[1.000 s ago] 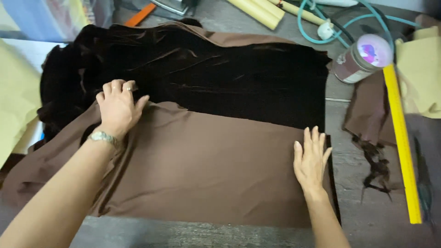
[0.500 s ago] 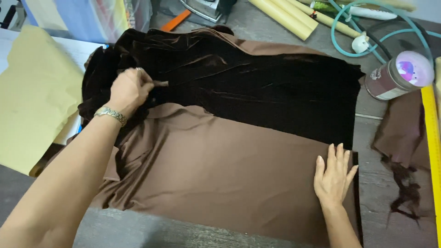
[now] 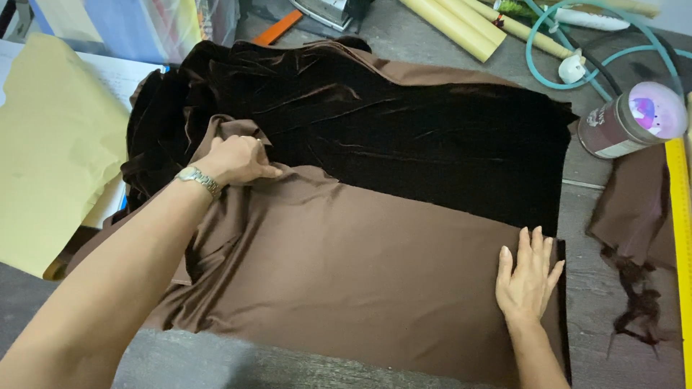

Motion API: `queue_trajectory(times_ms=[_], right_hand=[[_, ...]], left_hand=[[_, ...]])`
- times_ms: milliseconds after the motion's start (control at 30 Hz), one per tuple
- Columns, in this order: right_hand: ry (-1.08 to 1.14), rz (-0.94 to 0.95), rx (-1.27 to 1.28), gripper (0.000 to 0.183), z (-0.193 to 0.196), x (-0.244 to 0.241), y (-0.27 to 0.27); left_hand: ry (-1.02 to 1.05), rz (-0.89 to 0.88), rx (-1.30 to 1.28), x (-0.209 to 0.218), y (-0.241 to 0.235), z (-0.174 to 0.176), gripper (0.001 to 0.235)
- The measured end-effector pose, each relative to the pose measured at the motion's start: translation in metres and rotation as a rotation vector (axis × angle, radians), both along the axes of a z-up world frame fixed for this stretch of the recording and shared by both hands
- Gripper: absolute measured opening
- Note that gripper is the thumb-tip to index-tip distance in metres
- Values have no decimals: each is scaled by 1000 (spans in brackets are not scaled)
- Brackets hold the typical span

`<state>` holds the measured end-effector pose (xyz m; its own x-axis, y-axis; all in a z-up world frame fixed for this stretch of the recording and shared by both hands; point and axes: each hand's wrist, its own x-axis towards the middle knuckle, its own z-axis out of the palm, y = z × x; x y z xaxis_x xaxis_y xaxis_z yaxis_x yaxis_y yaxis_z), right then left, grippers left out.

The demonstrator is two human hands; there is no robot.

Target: Unfolding fabric and aligning paper patterns on a work table for garment production.

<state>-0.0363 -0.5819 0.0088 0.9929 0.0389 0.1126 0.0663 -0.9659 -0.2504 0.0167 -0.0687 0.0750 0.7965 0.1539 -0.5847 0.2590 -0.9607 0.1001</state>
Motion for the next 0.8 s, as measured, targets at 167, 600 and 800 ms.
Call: queue_trajectory(times_ms=[167,600,800], right_hand=[[6,4,4,59,0,-1,0],[-10,12,-14,54,-4,-1,-3],[28,-12,4,52,-1,-1,-1]], left_hand=[[-111,124,-356,12,2,-16,22],[-351,42,-366,24,-21,-45,37],[-474,-44,-617,24,-40,-28,24]])
